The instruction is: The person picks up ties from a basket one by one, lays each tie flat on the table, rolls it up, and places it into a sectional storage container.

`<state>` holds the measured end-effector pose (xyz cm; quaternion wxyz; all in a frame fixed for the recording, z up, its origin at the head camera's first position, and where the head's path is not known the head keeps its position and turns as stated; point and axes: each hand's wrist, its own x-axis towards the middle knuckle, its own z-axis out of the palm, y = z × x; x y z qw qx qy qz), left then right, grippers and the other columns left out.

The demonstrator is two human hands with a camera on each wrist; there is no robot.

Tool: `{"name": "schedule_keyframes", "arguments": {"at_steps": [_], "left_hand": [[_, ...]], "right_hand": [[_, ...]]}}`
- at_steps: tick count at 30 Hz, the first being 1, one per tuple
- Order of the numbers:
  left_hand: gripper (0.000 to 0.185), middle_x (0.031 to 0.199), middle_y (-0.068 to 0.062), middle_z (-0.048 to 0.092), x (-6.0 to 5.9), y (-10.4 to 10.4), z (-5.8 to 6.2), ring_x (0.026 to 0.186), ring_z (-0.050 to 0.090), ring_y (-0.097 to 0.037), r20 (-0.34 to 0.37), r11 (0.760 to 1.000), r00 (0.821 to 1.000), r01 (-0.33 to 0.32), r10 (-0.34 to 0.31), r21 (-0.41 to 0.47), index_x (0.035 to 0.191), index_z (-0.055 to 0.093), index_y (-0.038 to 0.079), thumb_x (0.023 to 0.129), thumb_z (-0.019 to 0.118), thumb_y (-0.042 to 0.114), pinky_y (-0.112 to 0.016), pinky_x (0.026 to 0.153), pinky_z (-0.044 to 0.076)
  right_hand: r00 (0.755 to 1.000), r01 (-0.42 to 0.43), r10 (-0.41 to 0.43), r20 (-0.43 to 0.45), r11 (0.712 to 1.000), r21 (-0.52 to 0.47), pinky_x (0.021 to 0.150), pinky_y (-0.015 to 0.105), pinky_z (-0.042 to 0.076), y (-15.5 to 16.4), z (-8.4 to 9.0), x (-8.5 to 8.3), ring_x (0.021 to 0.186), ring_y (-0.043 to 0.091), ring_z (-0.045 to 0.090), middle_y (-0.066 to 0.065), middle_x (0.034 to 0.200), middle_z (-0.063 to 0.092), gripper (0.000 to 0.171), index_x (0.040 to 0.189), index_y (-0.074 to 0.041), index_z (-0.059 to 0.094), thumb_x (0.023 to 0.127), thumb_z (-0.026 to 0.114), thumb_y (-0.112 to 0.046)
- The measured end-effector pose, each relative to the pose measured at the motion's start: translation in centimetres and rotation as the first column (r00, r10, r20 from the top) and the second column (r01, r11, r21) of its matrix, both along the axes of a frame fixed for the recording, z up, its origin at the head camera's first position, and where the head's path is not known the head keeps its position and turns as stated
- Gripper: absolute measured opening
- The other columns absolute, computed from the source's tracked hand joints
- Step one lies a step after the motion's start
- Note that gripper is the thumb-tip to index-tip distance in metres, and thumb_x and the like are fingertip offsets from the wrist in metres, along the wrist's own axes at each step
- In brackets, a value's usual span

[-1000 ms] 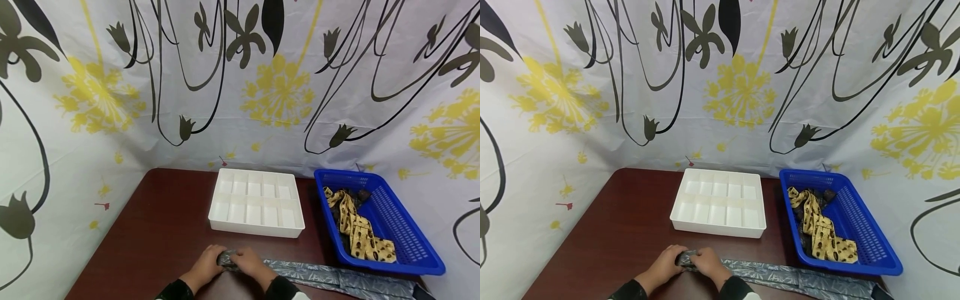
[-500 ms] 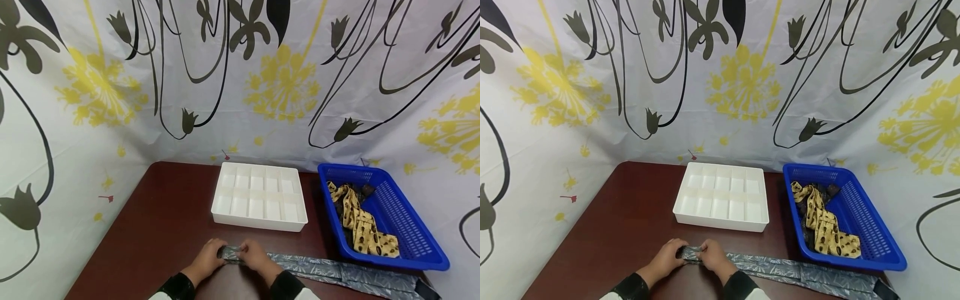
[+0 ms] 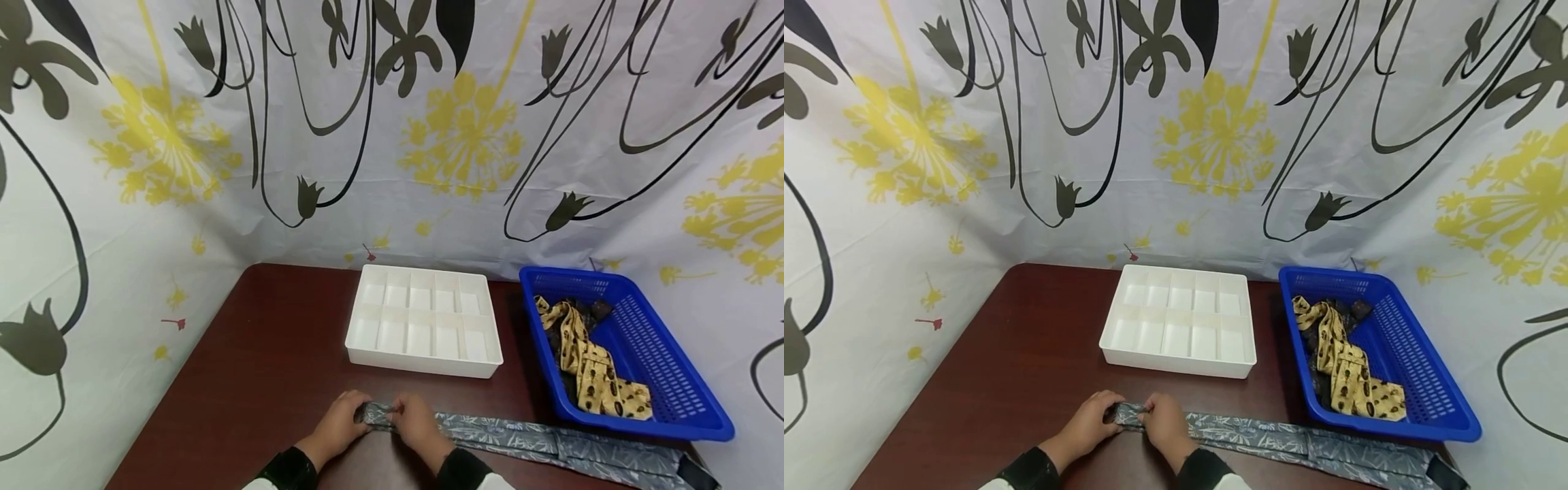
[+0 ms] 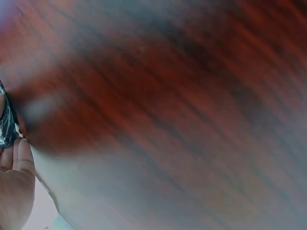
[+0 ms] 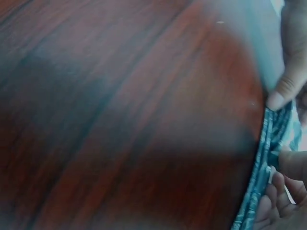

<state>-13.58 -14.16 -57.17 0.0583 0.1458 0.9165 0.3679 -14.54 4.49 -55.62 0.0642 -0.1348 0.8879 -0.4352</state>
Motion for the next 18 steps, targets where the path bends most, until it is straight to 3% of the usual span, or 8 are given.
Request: {"name": "schedule_keyframes", "arguments": {"at_steps": [3,6,8,12,15,18], "left_hand": [[0.038,0.108,-0.004,0.062,0.1,0.1,0.3,0.1,0.059,-0.022,0.019,1.0,1.0,0.006,-0.006,0.017,0.111,0.065,0.004,0.076,0.079,0.005,-0.034,0.081,0.051],[0.034,0.105,-0.002,0.061,0.2,0.3,0.7,0.095,0.059,-0.018,0.023,0.999,0.999,0.021,-0.022,0.025,0.108,0.065,0.004,0.076,0.077,0.004,-0.03,0.077,0.051],[0.032,0.104,-0.001,0.06,0.2,0.5,1.0,0.095,0.059,-0.017,0.017,0.999,0.999,0.032,-0.032,0.016,0.107,0.065,0.005,0.077,0.076,0.003,-0.03,0.077,0.051],[0.031,0.102,0.0,0.061,0.0,1.0,1.7,0.097,0.059,-0.019,-0.013,0.999,0.999,0.041,-0.042,-0.034,0.104,0.066,0.007,0.075,0.076,0.001,-0.034,0.081,0.051],[0.031,0.1,0.0,0.061,-0.1,1.3,2.1,0.097,0.059,-0.02,-0.039,0.996,0.998,0.04,-0.043,-0.078,0.102,0.066,0.007,0.074,0.077,0.0,-0.035,0.081,0.051],[0.031,0.099,-0.001,0.061,-0.1,1.6,2.5,0.096,0.06,-0.02,-0.061,0.995,0.997,0.031,-0.038,-0.1,0.101,0.066,0.007,0.073,0.077,-0.001,-0.034,0.081,0.051]], "right_hand": [[0.99,0.004,0.016,-0.142,0.99,0.139,0.065,0.032,0.05,-0.3,-0.1,0.3,0.075,0.019,0.057,0.004,0.083,0.06,0.021,0.093,-0.001,0.063,0.076,0.075,-0.004],[0.956,0.0,0.085,-0.281,0.957,0.29,0.073,0.033,0.051,-0.6,-0.2,0.4,0.084,0.02,0.057,0.002,0.089,0.058,0.028,0.1,-0.004,0.065,0.074,0.076,-0.004],[0.936,-0.015,0.139,-0.322,0.934,0.357,0.07,0.03,0.052,-0.7,0.0,0.5,0.083,0.017,0.057,-0.001,0.087,0.056,0.025,0.098,-0.007,0.066,0.075,0.074,-0.001],[0.923,-0.08,0.23,-0.309,0.899,0.431,0.066,0.028,0.051,-0.8,0.4,0.5,0.08,0.014,0.057,-0.001,0.085,0.054,0.025,0.099,-0.008,0.067,0.076,0.067,0.002],[0.932,-0.121,0.248,-0.263,0.899,0.421,0.072,0.031,0.053,-0.8,0.5,0.4,0.083,0.016,0.059,0.001,0.088,0.057,0.031,0.103,-0.006,0.068,0.073,0.07,-0.002],[0.95,-0.147,0.234,-0.206,0.918,0.368,0.077,0.034,0.052,-0.7,0.4,0.1,0.087,0.017,0.06,0.002,0.092,0.059,0.04,0.107,-0.005,0.067,0.069,0.077,-0.01]]}}
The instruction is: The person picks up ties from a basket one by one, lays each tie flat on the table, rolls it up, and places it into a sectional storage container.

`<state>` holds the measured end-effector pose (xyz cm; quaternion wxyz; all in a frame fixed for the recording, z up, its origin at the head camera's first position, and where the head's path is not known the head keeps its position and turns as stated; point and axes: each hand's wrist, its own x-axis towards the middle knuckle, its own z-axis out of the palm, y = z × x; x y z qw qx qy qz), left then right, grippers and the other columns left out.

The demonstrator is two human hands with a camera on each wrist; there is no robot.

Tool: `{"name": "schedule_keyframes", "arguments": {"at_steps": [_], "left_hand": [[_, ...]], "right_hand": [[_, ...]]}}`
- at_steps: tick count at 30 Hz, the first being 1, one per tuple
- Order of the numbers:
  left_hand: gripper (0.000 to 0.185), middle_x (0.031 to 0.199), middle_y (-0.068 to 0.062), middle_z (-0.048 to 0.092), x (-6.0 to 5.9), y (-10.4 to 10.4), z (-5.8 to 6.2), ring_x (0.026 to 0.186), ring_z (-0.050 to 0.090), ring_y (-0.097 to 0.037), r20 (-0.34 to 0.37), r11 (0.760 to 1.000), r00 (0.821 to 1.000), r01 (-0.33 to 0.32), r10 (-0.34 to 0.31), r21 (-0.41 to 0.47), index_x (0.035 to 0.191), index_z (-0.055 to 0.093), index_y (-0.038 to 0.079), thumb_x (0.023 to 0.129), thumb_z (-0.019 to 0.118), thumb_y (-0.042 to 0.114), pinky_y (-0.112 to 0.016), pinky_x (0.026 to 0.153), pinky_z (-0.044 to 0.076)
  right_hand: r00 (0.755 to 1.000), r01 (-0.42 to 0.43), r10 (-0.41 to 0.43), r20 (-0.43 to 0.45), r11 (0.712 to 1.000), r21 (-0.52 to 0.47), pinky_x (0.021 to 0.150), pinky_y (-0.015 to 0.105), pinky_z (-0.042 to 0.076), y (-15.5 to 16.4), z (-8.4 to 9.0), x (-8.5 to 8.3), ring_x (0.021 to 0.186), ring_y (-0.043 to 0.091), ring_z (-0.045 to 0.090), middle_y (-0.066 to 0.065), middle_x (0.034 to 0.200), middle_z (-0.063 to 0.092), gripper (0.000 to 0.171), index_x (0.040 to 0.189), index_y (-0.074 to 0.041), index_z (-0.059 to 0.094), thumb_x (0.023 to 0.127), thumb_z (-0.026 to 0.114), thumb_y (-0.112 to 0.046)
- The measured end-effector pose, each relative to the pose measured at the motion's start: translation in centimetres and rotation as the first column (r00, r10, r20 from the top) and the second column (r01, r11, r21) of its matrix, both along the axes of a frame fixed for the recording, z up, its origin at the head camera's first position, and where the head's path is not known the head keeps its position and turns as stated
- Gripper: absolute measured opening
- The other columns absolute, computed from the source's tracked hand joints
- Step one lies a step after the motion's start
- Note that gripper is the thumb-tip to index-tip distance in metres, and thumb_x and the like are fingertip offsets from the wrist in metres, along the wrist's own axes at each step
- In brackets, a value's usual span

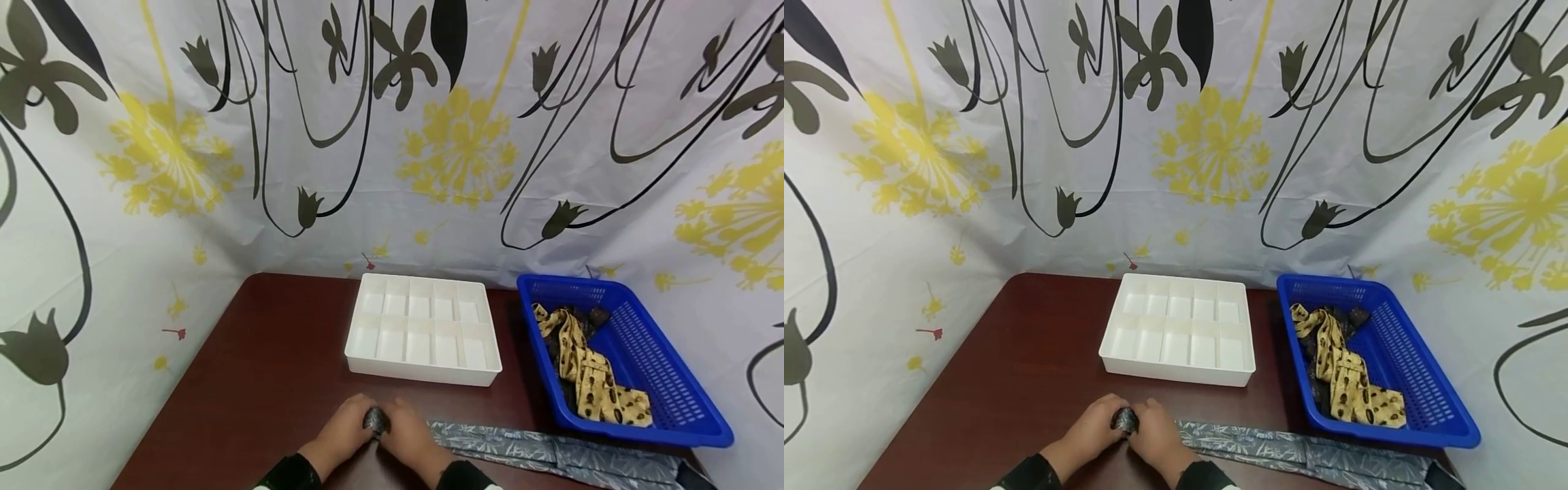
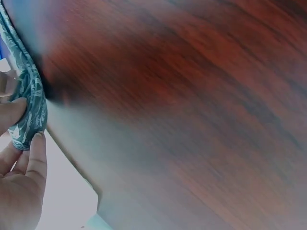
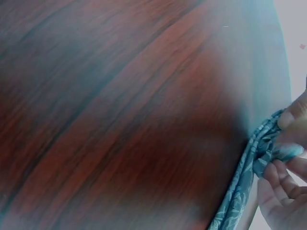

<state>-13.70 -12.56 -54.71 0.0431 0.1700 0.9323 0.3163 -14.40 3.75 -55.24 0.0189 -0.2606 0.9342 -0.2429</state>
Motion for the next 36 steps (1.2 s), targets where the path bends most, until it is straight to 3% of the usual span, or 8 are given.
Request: {"name": "schedule_keyframes", "arguments": {"at_steps": [7,13,16,18,21,25,30,36], "left_hand": [[0.034,0.097,0.001,0.06,0.1,0.4,0.1,0.094,0.058,-0.018,-0.022,0.999,1.0,0.004,-0.003,0.042,0.103,0.066,0.007,0.072,0.077,-0.004,-0.031,0.079,0.051],[0.044,0.103,-0.006,0.062,0.2,0.0,-0.8,0.084,0.058,-0.011,0.103,0.967,0.994,-0.007,-0.02,0.255,0.115,0.063,0.001,0.073,0.076,-0.003,-0.024,0.068,0.05],[0.041,0.1,-0.005,0.064,0.3,0.0,-1.4,0.078,0.058,-0.007,0.145,0.942,0.989,-0.027,-0.023,0.333,0.113,0.064,0.001,0.074,0.077,-0.002,-0.022,0.065,0.05],[0.036,0.094,-0.001,0.065,0.3,0.2,-1.4,0.076,0.057,-0.005,0.141,0.942,0.99,-0.032,-0.017,0.335,0.108,0.066,0.004,0.074,0.077,-0.002,-0.022,0.064,0.05],[0.028,0.091,0.004,0.064,0.4,0.5,-1.1,0.078,0.057,-0.003,0.068,0.973,0.998,-0.001,-0.015,0.232,0.099,0.068,0.009,0.074,0.078,0.001,-0.022,0.065,0.049],[0.022,0.087,0.009,0.063,0.2,1.3,-0.2,0.082,0.057,-0.004,-0.034,0.999,0.998,0.048,-0.049,-0.026,0.088,0.065,0.016,0.073,0.08,0.008,-0.024,0.068,0.049],[0.021,0.089,0.004,0.065,0.0,2.2,0.7,0.089,0.062,-0.013,-0.092,0.957,0.99,0.075,-0.104,-0.28,0.09,0.066,0.015,0.074,0.079,0.011,-0.029,0.077,0.052],[0.02,0.092,-0.002,0.065,0.1,3.1,1.1,0.093,0.062,-0.02,-0.125,0.92,0.988,0.038,-0.094,-0.391,0.094,0.068,0.01,0.075,0.075,0.007,-0.031,0.079,0.053]], "right_hand": [[0.995,0.043,-0.027,0.096,0.985,-0.167,0.076,0.034,0.052,0.6,-0.4,-0.3,0.087,0.018,0.061,0.002,0.093,0.063,0.036,0.104,-0.006,0.067,0.071,0.08,-0.011],[0.972,0.055,0.048,0.228,0.902,-0.427,0.071,0.027,0.051,1.9,-1.3,-0.4,0.083,0.018,0.061,0.007,0.095,0.065,0.031,0.103,0.0,0.067,0.073,0.074,-0.001],[0.953,0.085,0.072,0.294,0.869,-0.487,0.07,0.024,0.052,2.3,-1.6,-0.5,0.08,0.018,0.063,0.008,0.093,0.066,0.028,0.1,0.002,0.066,0.073,0.072,0.002],[0.945,0.09,0.084,0.315,0.861,-0.5,0.069,0.024,0.052,2.5,-1.6,-0.4,0.08,0.019,0.063,0.008,0.092,0.067,0.028,0.101,0.003,0.066,0.073,0.071,0.003],[0.946,0.086,0.084,0.312,0.865,-0.494,0.068,0.024,0.051,2.6,-1.5,-0.4,0.079,0.017,0.063,0.007,0.09,0.067,0.027,0.1,0.003,0.066,0.073,0.07,0.003],[0.963,0.075,0.049,0.265,0.897,-0.436,0.065,0.023,0.05,2.5,-1.3,-0.2,0.076,0.013,0.061,0.004,0.086,0.067,0.025,0.097,0.0,0.068,0.072,0.071,0.003],[0.986,0.051,-0.003,0.164,0.957,-0.287,0.063,0.026,0.048,2.1,-0.7,-0.1,0.076,0.012,0.06,0.0,0.083,0.066,0.021,0.092,-0.004,0.068,0.072,0.073,0.002],[0.99,0.072,-0.051,0.131,0.985,-0.157,0.077,0.038,0.053,1.7,0.0,0.3,0.092,0.026,0.064,0.009,0.097,0.068,0.035,0.103,0.0,0.067,0.071,0.078,-0.008]]}}
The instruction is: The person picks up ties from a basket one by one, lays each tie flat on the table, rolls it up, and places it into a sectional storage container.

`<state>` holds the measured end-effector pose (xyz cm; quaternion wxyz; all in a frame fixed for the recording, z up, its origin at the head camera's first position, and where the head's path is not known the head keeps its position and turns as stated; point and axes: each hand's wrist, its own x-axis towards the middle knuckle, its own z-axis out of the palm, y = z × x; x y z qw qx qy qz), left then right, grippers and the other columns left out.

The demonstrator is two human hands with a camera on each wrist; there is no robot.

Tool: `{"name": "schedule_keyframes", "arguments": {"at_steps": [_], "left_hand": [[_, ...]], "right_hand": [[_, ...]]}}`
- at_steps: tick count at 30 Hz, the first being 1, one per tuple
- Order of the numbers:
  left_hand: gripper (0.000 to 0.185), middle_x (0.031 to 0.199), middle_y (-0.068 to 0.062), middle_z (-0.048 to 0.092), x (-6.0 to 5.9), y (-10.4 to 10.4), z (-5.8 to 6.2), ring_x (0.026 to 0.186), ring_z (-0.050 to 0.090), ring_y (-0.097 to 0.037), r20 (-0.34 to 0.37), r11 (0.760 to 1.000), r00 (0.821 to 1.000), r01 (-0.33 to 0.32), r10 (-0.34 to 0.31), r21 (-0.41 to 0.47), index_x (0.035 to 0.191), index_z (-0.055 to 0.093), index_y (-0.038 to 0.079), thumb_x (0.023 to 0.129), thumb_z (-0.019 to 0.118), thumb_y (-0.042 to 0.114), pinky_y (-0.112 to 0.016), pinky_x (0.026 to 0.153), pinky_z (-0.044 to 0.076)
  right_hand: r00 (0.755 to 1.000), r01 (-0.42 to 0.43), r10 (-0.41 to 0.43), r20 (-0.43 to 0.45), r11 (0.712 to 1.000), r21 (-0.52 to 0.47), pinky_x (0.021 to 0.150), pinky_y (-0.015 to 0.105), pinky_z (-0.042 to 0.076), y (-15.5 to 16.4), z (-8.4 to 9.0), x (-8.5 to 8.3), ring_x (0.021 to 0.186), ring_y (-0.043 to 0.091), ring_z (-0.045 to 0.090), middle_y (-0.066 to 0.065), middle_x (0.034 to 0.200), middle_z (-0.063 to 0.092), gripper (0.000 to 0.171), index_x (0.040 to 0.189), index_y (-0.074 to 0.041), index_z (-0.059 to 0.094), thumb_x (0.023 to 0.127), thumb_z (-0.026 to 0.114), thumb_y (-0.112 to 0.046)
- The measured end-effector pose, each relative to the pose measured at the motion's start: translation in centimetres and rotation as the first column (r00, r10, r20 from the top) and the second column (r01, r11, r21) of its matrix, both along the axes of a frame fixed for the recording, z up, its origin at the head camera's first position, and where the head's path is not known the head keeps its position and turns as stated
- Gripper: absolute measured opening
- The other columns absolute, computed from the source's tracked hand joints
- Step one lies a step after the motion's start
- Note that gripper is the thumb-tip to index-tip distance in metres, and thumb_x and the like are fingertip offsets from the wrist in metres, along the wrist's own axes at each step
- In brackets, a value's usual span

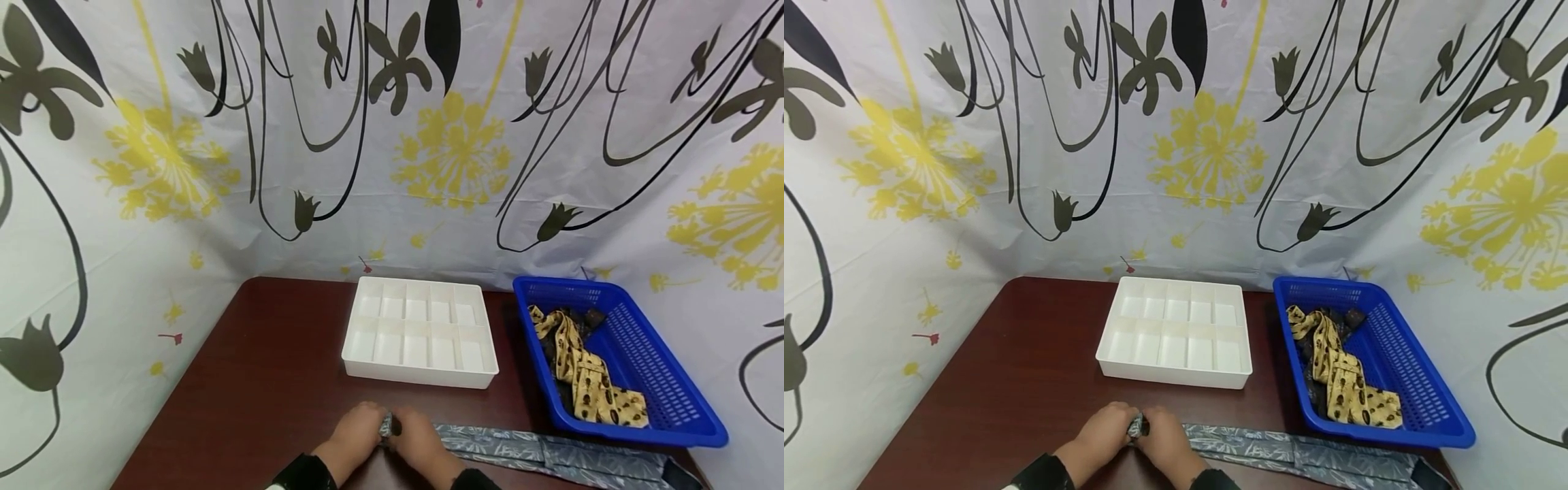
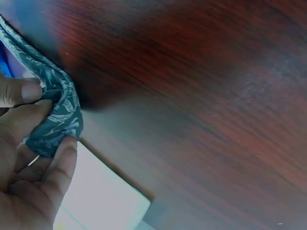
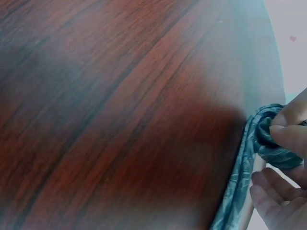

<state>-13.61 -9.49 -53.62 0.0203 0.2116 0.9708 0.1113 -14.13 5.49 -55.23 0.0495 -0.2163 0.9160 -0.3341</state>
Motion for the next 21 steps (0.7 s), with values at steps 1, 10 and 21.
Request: {"name": "schedule_keyframes", "arguments": {"at_steps": [1,10,21], "left_hand": [[0.019,0.092,-0.003,0.065,0.1,0.2,0.0,0.093,0.062,-0.02,0.003,1.0,1.0,-0.004,0.004,-0.013,0.094,0.069,0.009,0.076,0.074,0.007,-0.03,0.078,0.053],[0.013,0.087,-0.003,0.061,0.7,1.1,0.1,0.086,0.058,-0.018,-0.018,0.991,1.0,-0.025,0.023,-0.131,0.092,0.068,0.007,0.08,0.069,0.0,-0.028,0.071,0.054],[0.033,0.103,-0.003,0.067,0.0,-1.0,-2.1,0.099,0.062,-0.019,0.115,0.945,0.993,-0.028,-0.01,0.326,0.104,0.067,0.011,0.074,0.077,0.002,-0.033,0.083,0.051]], "right_hand": [[1.0,0.006,-0.006,0.001,1.0,0.008,0.079,0.04,0.053,-0.1,0.1,0.1,0.095,0.028,0.064,0.011,0.101,0.068,0.04,0.106,0.002,0.066,0.07,0.078,-0.008],[0.998,0.056,-0.055,-0.029,0.998,0.026,0.079,0.041,0.054,-0.4,0.2,0.8,0.096,0.029,0.066,0.013,0.102,0.07,0.043,0.11,0.002,0.066,0.07,0.078,-0.012],[0.994,0.098,-0.088,0.061,0.98,-0.171,0.065,0.027,0.048,0.8,-1.2,0.4,0.074,0.014,0.06,0.004,0.086,0.069,0.03,0.099,-0.003,0.068,0.07,0.077,-0.006]]}}
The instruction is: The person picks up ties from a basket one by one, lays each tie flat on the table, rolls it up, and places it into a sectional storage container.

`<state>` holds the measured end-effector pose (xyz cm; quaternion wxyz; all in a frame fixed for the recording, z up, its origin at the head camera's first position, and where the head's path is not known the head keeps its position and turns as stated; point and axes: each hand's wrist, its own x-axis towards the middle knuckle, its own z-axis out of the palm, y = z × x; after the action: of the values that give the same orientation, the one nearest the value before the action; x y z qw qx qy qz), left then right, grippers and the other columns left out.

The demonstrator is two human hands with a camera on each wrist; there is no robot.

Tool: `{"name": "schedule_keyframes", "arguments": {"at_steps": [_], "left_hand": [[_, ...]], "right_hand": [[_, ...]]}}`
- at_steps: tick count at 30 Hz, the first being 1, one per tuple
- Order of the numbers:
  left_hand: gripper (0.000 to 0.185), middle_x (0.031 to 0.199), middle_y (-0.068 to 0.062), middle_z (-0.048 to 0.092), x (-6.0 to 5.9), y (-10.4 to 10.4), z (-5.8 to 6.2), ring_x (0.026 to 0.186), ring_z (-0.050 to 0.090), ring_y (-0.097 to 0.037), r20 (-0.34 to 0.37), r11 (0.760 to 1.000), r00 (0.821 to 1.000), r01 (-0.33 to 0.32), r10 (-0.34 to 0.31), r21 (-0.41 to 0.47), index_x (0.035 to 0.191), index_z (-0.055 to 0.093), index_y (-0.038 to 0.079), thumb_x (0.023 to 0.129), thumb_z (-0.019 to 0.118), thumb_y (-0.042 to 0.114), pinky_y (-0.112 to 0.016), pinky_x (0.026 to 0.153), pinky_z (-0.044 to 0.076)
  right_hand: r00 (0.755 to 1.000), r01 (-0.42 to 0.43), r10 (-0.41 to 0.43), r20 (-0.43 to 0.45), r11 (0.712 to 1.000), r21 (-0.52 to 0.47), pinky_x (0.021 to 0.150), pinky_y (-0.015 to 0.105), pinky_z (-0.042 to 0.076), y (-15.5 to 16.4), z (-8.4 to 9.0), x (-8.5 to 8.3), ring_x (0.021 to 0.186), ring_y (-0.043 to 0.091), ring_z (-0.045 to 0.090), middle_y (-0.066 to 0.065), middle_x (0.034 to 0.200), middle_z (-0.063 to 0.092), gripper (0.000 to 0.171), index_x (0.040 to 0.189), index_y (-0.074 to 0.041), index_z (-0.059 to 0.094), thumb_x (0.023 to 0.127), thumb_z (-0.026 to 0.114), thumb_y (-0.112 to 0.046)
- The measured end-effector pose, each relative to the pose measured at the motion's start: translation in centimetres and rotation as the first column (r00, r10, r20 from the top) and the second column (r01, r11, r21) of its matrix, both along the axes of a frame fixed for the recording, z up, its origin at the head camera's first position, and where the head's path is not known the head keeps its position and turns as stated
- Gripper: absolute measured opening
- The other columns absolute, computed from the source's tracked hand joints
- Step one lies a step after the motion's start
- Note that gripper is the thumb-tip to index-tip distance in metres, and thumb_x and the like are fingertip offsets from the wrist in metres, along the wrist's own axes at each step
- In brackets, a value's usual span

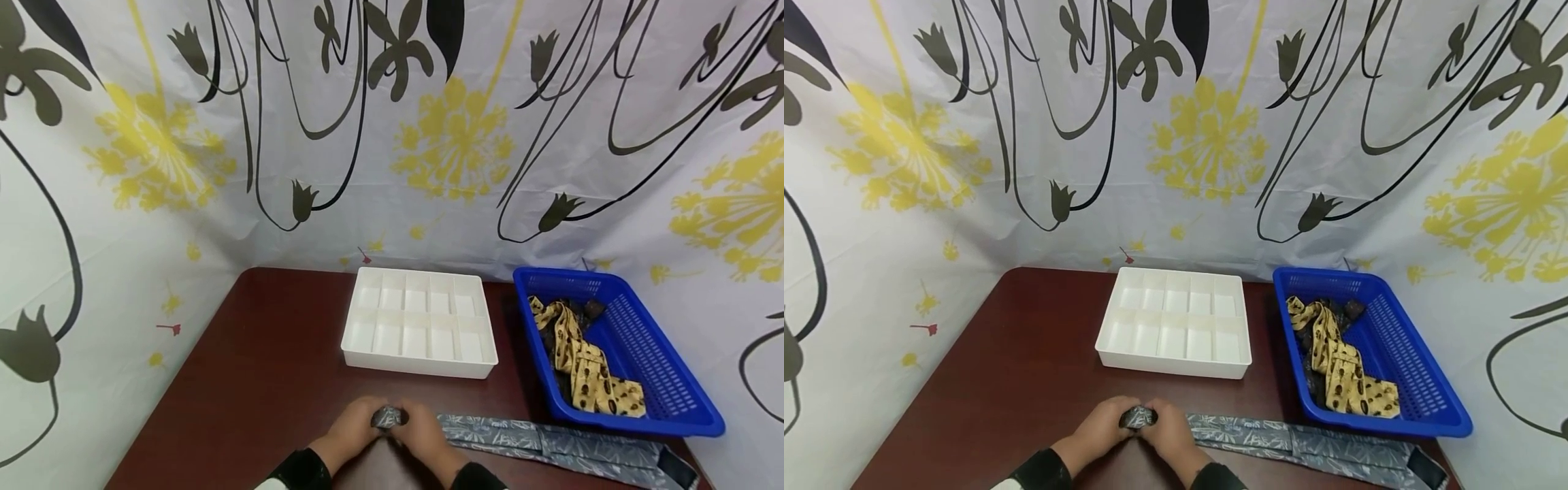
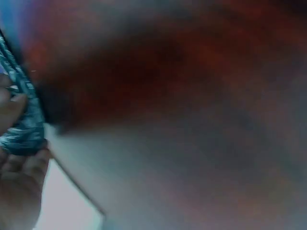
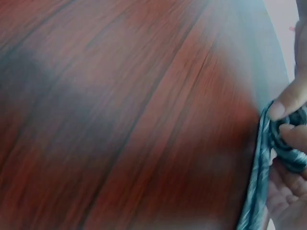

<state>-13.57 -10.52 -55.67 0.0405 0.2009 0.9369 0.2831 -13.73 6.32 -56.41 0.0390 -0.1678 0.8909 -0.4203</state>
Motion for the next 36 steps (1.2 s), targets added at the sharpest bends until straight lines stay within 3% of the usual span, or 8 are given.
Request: {"name": "schedule_keyframes", "arguments": {"at_steps": [3,5,12,18,23,27,31,36], "left_hand": [[0.034,0.102,-0.003,0.067,-0.2,-0.4,-0.4,0.097,0.062,-0.017,0.036,0.995,0.999,0.01,-0.014,0.095,0.103,0.066,0.011,0.072,0.078,0.001,-0.032,0.081,0.051],[0.036,0.103,-0.004,0.067,-0.2,-0.4,-0.5,0.098,0.062,-0.018,0.023,0.996,0.999,0.022,-0.024,0.089,0.104,0.067,0.01,0.071,0.079,0.001,-0.032,0.082,0.051],[0.03,0.094,0.002,0.068,-0.3,0.7,0.5,0.092,0.062,-0.015,-0.064,0.986,0.996,0.057,-0.068,-0.157,0.095,0.069,0.014,0.07,0.075,-0.001,-0.03,0.08,0.051],[0.015,0.086,0.0,0.064,0.1,2.1,1.6,0.087,0.061,-0.017,-0.096,0.933,0.995,-0.002,-0.035,-0.359,0.086,0.066,0.012,0.077,0.068,0.0,-0.03,0.075,0.053],[0.012,0.087,-0.002,0.063,0.4,2.9,2.3,0.089,0.06,-0.017,-0.078,0.896,0.997,-0.026,-0.01,-0.444,0.087,0.066,0.01,0.081,0.066,-0.001,-0.029,0.078,0.053],[0.013,0.088,-0.002,0.064,0.2,2.6,2.0,0.09,0.061,-0.018,-0.033,0.933,0.999,-0.023,0.011,-0.359,0.086,0.065,0.011,0.082,0.063,-0.002,-0.031,0.079,0.052],[0.019,0.085,0.0,0.063,-0.2,1.4,0.5,0.086,0.061,-0.017,-0.04,0.99,0.999,-0.006,0.001,-0.138,0.085,0.063,0.012,0.075,0.066,-0.004,-0.031,0.076,0.051],[0.04,0.104,-0.004,0.064,-0.2,-0.2,-1.1,0.096,0.06,-0.019,0.081,0.988,0.997,-0.01,-0.003,0.156,0.107,0.065,0.007,0.071,0.076,-0.004,-0.032,0.08,0.05]], "right_hand": [[0.999,-0.017,0.018,0.032,0.999,-0.043,0.065,0.025,0.047,0.4,-0.3,-0.2,0.073,0.011,0.058,0.002,0.084,0.068,0.028,0.096,-0.004,0.068,0.07,0.078,-0.008],[0.999,-0.025,0.027,0.043,0.999,-0.047,0.065,0.025,0.046,0.6,-0.4,-0.3,0.073,0.009,0.056,0.001,0.084,0.068,0.027,0.095,-0.004,0.068,0.07,0.078,-0.008],[0.998,-0.045,0.05,-0.047,0.995,0.093,0.067,0.029,0.05,0.4,0.1,0.0,0.076,0.015,0.062,0.003,0.084,0.068,0.025,0.093,-0.005,0.069,0.069,0.076,-0.005],[0.984,-0.053,0.099,-0.15,0.957,0.285,0.075,0.039,0.053,-0.1,1.3,0.3,0.086,0.026,0.065,0.009,0.09,0.069,0.035,0.1,-0.002,0.068,0.068,0.078,-0.013],[0.984,0.002,0.063,-0.168,0.931,0.364,0.063,0.035,0.051,-1.0,2.2,0.6,0.075,0.023,0.063,0.004,0.077,0.065,0.02,0.083,-0.008,0.066,0.068,0.077,-0.014],[0.99,0.022,0.032,-0.138,0.926,0.377,0.059,0.033,0.05,-1.2,2.2,0.5,0.074,0.023,0.063,0.004,0.076,0.064,0.013,0.079,-0.009,0.065,0.071,0.075,-0.01],[0.993,0.014,0.024,-0.114,0.947,0.32,0.061,0.032,0.05,-0.8,1.4,0.2,0.075,0.02,0.063,0.002,0.078,0.066,0.012,0.082,-0.009,0.067,0.071,0.073,-0.007],[0.992,-0.007,0.028,-0.121,0.986,0.167,0.063,0.029,0.05,0.0,0.1,0.0,0.074,0.014,0.062,-0.001,0.079,0.067,0.017,0.085,-0.008,0.069,0.07,0.077,-0.004]]}}
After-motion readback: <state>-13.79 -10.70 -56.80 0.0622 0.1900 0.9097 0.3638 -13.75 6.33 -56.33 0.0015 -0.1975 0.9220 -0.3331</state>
